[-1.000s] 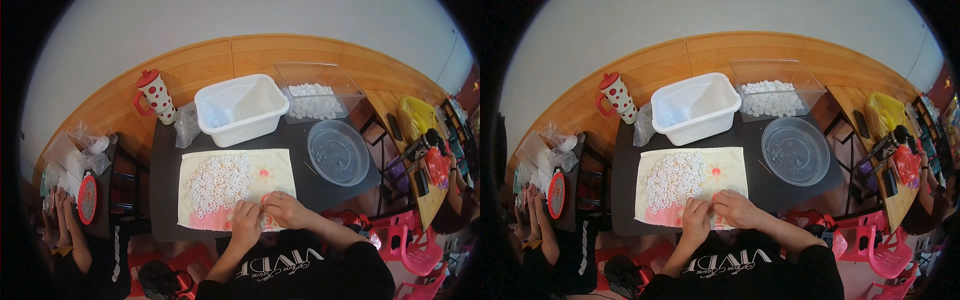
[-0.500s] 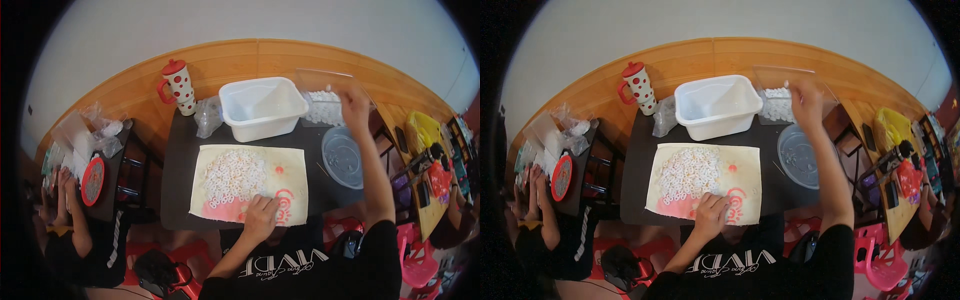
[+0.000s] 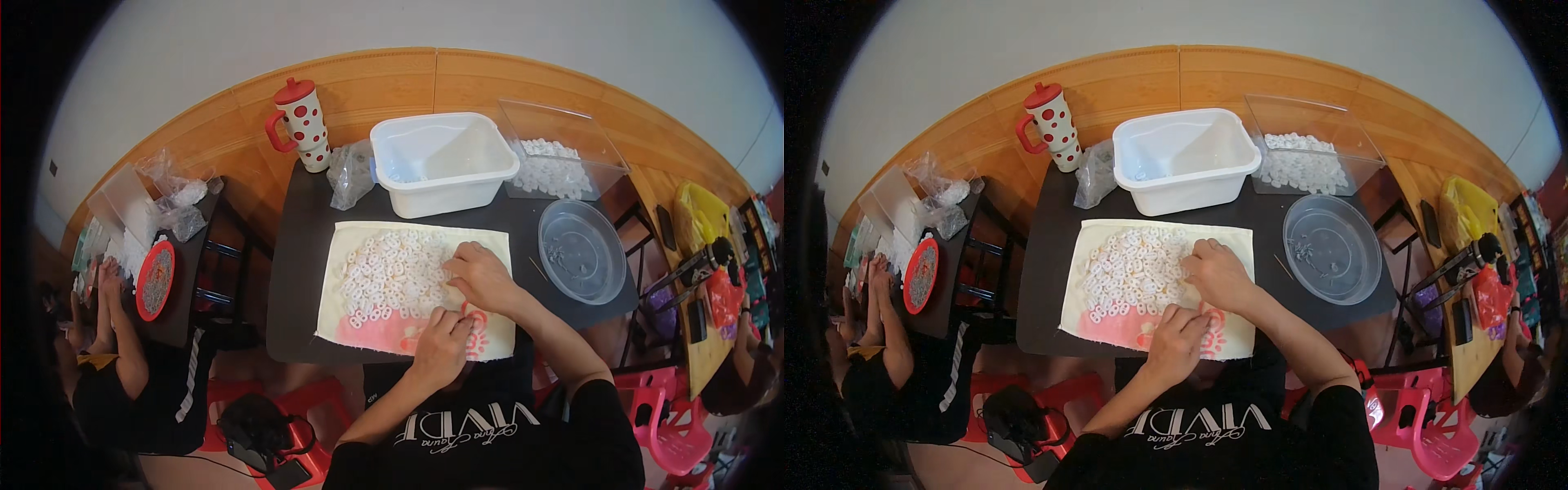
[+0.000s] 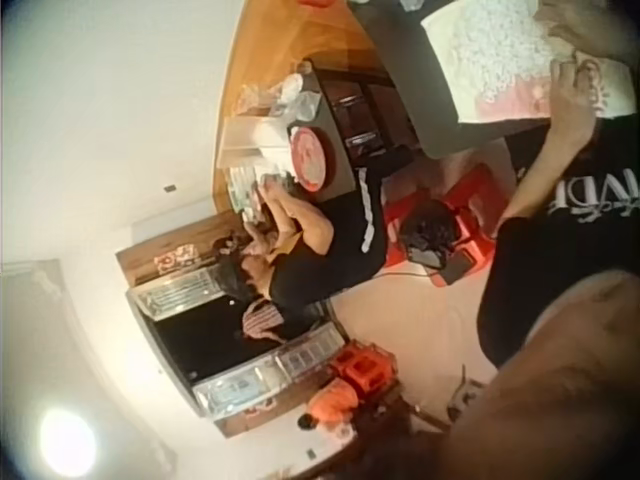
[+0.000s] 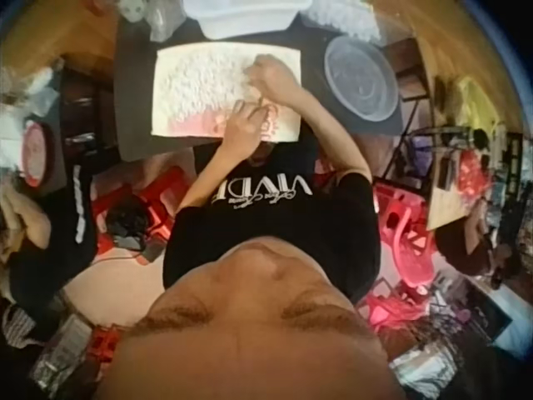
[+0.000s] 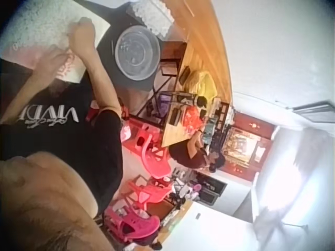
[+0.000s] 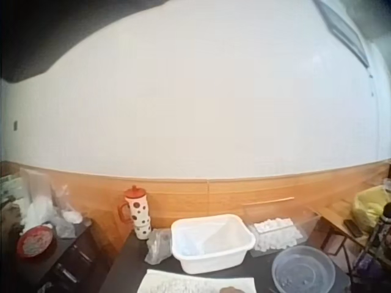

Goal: Sorting and inspecting small white plastic components and placing them into containers.

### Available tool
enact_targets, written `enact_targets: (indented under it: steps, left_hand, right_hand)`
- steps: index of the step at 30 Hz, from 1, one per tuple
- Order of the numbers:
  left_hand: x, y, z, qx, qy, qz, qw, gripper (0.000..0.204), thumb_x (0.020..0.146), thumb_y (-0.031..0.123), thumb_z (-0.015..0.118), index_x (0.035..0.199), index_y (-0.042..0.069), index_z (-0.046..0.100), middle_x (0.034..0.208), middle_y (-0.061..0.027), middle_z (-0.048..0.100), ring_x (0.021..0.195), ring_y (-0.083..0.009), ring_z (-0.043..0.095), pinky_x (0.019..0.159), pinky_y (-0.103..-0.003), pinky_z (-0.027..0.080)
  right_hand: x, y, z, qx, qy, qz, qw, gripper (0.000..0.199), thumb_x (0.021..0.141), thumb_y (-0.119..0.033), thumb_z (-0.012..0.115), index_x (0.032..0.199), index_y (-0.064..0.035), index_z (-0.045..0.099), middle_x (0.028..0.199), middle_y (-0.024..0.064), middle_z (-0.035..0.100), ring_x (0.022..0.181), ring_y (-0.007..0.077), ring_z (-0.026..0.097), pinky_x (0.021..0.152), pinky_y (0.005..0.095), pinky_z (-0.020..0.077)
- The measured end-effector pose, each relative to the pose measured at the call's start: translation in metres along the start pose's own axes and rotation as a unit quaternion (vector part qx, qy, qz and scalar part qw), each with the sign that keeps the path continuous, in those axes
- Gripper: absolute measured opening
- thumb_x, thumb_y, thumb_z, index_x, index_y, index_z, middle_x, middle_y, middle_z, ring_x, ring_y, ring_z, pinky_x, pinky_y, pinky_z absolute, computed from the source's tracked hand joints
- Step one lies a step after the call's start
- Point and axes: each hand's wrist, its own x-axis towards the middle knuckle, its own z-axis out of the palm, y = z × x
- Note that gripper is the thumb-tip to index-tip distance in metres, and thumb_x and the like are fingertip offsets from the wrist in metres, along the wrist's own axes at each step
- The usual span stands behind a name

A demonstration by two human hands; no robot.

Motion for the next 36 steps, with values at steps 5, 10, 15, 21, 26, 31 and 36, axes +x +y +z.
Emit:
enact_targets:
  steps: [5,10,15,21,26,31,36]
  left_hand:
    - [-0.001,-0.004,-0.004,-0.062,0.012,-0.01,0.998,0.027,0.074,-0.004,0.066,0.101,-0.001,0.067,0.092,-0.0137,0.06,0.087,-0.033,0.055,0.074,-0.039,0.049]
    - [0.003,-0.007,-0.011,-0.065,0.111,-0.079,0.989,0.018,0.078,-0.002,0.071,0.096,-0.002,0.067,0.087,-0.0141,0.063,0.078,-0.0319,0.059,0.068,-0.038,0.048]
    - [0.008,-0.011,-0.01,-0.067,0.115,-0.104,0.986,0.018,0.08,-0.003,0.07,0.097,-0.002,0.068,0.086,-0.0139,0.064,0.075,-0.0291,0.061,0.063,-0.036,0.049]
    - [0.007,-0.011,-0.005,-0.052,0.127,-0.075,0.988,0.018,0.079,-0.004,0.07,0.097,-0.002,0.068,0.085,-0.014,0.064,0.074,-0.0276,0.061,0.063,-0.035,0.049]
    - [0.004,-0.013,-0.004,-0.063,0.125,-0.084,0.987,0.018,0.079,-0.005,0.07,0.097,-0.003,0.068,0.085,-0.0146,0.065,0.075,-0.0277,0.062,0.062,-0.034,0.049]
    - [0.003,-0.015,-0.006,-0.079,0.133,-0.097,0.983,0.018,0.082,-0.004,0.069,0.1,-0.004,0.068,0.086,-0.0137,0.065,0.073,-0.023,0.062,0.058,-0.03,0.05]
    - [0.006,-0.009,-0.009,-0.198,0.16,-0.175,0.951,0.016,0.087,-0.004,0.066,0.103,-0.006,0.067,0.086,-0.0115,0.066,0.069,-0.0151,0.062,0.057,-0.026,0.049]
  right_hand:
    - [-0.01,0.01,0.002,0.04,0.032,-0.008,0.999,0.016,0.075,-0.007,0.073,0.087,-0.0035,0.065,0.094,0.0127,0.057,0.091,0.0336,0.056,0.078,0.042,0.0464]
    - [-0.02,0.006,-0.008,0.113,0.056,0.004,0.992,0.01,0.077,-0.005,0.069,0.08,-0.0032,0.059,0.088,0.0134,0.055,0.088,0.0357,0.056,0.076,0.0444,0.0462]
    - [-0.016,0.011,-0.008,0.053,0.064,0.033,0.996,0.009,0.079,-0.007,0.068,0.084,-0.0031,0.063,0.089,0.0141,0.057,0.089,0.0356,0.058,0.076,0.0441,0.0475]
    - [0.013,0.018,-0.001,-0.062,0.017,0.037,0.997,0.013,0.078,-0.014,0.071,0.087,-0.0044,0.067,0.089,0.015,0.057,0.091,0.0351,0.057,0.079,0.0443,0.048]
    - [0.0,0.002,0.0,-0.066,-0.009,0.037,0.997,0.014,0.076,-0.014,0.073,0.084,-0.0053,0.067,0.091,0.0142,0.057,0.091,0.0347,0.057,0.078,0.0435,0.0476]
    - [-0.013,0.001,-0.001,-0.035,0.016,0.013,0.999,0.014,0.075,-0.01,0.074,0.085,-0.0053,0.065,0.089,0.013,0.057,0.089,0.0331,0.058,0.075,0.0446,0.0476]
    - [-0.029,-0.022,-0.015,0.141,0.018,-0.023,0.99,0.014,0.076,-0.004,0.072,0.087,-0.0026,0.063,0.083,0.0113,0.059,0.077,0.0303,0.061,0.067,0.0403,0.0491]
